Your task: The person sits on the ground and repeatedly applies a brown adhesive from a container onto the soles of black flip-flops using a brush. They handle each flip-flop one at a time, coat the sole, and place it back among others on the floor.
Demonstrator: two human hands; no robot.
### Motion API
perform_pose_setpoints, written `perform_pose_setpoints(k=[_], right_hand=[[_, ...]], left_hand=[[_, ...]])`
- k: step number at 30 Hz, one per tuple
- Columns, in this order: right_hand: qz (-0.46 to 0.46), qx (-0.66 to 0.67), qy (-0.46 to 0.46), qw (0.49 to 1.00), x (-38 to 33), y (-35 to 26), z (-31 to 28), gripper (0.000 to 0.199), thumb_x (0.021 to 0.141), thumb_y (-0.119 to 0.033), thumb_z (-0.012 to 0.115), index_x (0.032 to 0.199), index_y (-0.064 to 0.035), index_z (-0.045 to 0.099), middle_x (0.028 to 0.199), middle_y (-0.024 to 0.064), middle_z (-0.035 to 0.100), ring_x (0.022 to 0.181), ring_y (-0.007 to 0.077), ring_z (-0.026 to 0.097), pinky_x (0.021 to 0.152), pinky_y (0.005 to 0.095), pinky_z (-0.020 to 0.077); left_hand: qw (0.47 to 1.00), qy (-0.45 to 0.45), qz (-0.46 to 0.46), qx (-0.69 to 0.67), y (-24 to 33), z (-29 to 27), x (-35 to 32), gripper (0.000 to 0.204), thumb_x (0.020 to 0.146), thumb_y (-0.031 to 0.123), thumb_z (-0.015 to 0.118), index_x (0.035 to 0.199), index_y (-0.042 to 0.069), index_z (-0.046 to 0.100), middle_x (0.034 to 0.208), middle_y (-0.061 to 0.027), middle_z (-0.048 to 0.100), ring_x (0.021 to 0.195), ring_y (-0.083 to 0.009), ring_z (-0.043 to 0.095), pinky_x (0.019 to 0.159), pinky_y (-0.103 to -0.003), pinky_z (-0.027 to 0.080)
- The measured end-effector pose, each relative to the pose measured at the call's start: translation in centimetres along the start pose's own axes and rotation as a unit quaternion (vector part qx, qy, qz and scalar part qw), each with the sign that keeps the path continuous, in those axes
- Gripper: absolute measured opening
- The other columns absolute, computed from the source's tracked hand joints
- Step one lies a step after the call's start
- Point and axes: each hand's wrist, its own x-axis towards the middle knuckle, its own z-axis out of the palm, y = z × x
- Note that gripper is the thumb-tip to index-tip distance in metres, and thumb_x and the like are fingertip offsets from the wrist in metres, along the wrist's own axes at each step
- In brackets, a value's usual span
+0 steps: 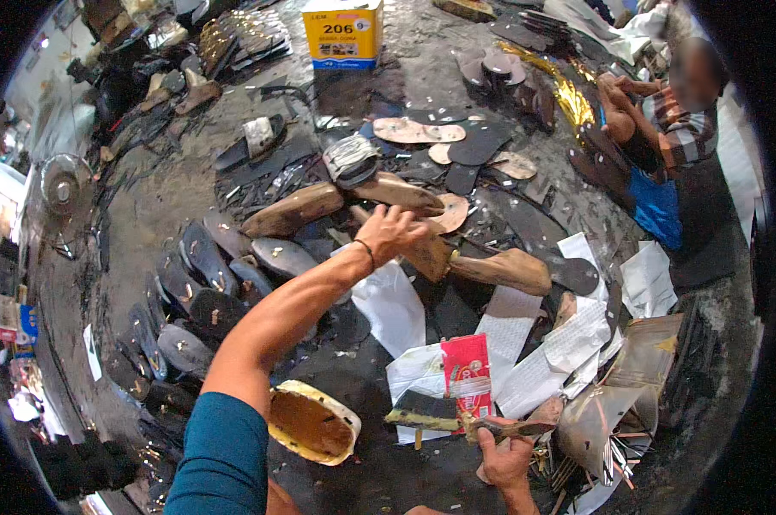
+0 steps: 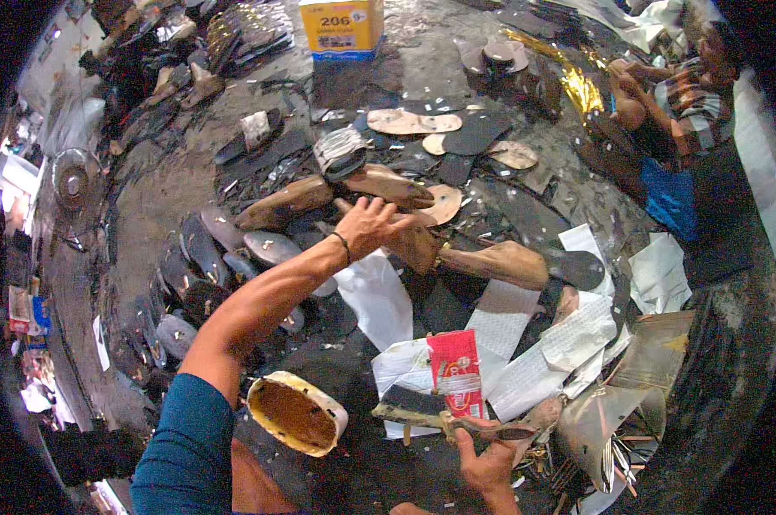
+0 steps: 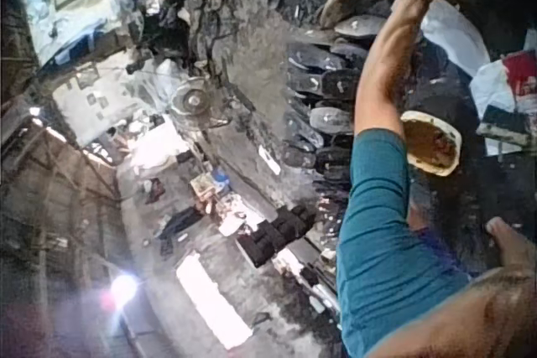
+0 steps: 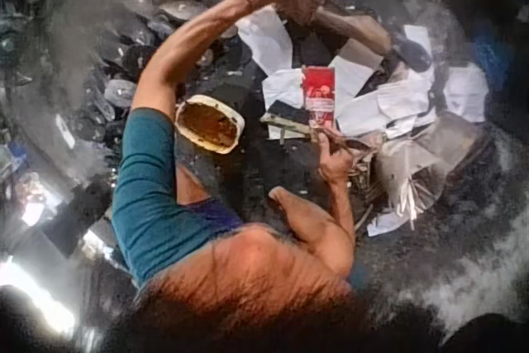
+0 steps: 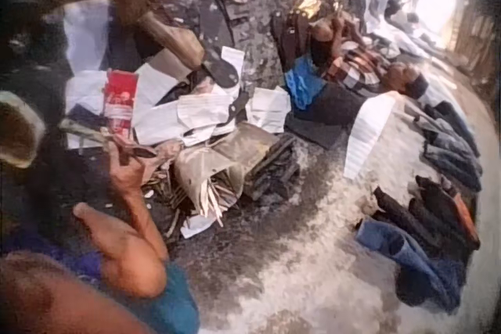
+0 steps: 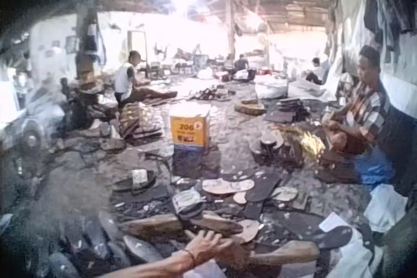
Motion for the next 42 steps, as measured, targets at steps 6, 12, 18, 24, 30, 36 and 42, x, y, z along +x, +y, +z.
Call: perform_pose_setpoints(k=[6,12,18,24,30,36,42], right_hand=[[-0.033,0.014,-0.036,0.999,1.4,-2.1,2.1,0.021,0.086,-0.011,0.074,0.103,0.0003,0.071,0.092,0.0122,0.072,0.088,0.0218,0.069,0.082,0.0331,0.0525],[-0.032,-0.003,-0.073,0.997,2.5,-4.3,3.0,0.02,0.086,-0.011,0.074,0.103,0.0004,0.07,0.092,0.0122,0.072,0.088,0.0213,0.068,0.082,0.0332,0.0521],[-0.005,-0.018,-0.044,0.999,2.4,-3.7,1.3,0.02,0.087,-0.012,0.074,0.103,-0.0006,0.071,0.091,0.0109,0.073,0.088,0.0221,0.069,0.084,0.033,0.052],[0.015,-0.016,-0.053,0.998,1.3,-2.8,1.9,0.02,0.085,-0.011,0.075,0.103,-0.0016,0.072,0.092,0.0109,0.074,0.087,0.0231,0.07,0.083,0.0349,0.0533],[-0.028,-0.058,-0.039,0.997,0.4,-2.4,0.5,0.022,0.084,-0.015,0.077,0.101,-0.0028,0.072,0.093,0.0129,0.072,0.085,0.024,0.069,0.082,0.0351,0.0524],[-0.038,-0.037,0.0,0.999,1.2,-2.8,0.8,0.02,0.085,-0.011,0.076,0.102,-0.0008,0.072,0.092,0.0109,0.072,0.082,0.0219,0.067,0.08,0.0342,0.0521],[-0.104,-0.026,-0.027,0.994,2.0,-5.0,1.4,0.019,0.086,-0.01,0.075,0.102,-0.0007,0.072,0.095,0.0106,0.073,0.087,0.0211,0.068,0.083,0.0342,0.0522]], left_hand=[[0.992,-0.073,0.098,-0.015,6.2,-6.1,4.2,0.022,0.094,0.032,0.054,0.098,0.019,0.071,0.102,-0.0071,0.07,0.097,-0.0249,0.064,0.079,-0.043,0.045],[0.861,-0.009,0.005,-0.509,8.1,-12.3,4.3,0.038,0.081,0.033,0.075,0.109,0.009,0.07,0.104,-0.014,0.069,0.099,-0.0324,0.065,0.085,-0.046,0.051],[0.914,-0.16,-0.35,-0.13,-11.1,-1.0,-6.1,0.069,0.073,0.021,0.08,0.135,0.006,0.053,0.123,-0.0155,0.063,0.119,-0.0369,0.057,0.098,-0.048,0.047],[0.88,-0.238,-0.407,-0.061,-14.4,4.5,-9.4,0.037,0.094,0.018,0.058,0.13,0.012,0.055,0.122,-0.0155,0.065,0.116,-0.0346,0.063,0.097,-0.058,0.044],[0.929,0.021,-0.365,0.053,-17.7,0.6,-13.9,0.046,0.075,0.025,0.078,0.113,0.01,0.057,0.098,-0.0061,0.064,0.092,-0.0269,0.064,0.082,-0.046,0.051],[0.782,0.32,-0.247,-0.474,-3.7,-9.5,-2.8,0.076,0.065,0.011,0.087,0.128,0.006,0.047,0.118,-0.0159,0.058,0.109,-0.0269,0.059,0.099,-0.039,0.046],[0.475,0.374,-0.314,-0.732,14.7,-5.4,5.8,0.073,0.071,0.017,0.091,0.128,0.004,0.048,0.122,-0.0117,0.058,0.112,-0.022,0.059,0.097,-0.034,0.049]])
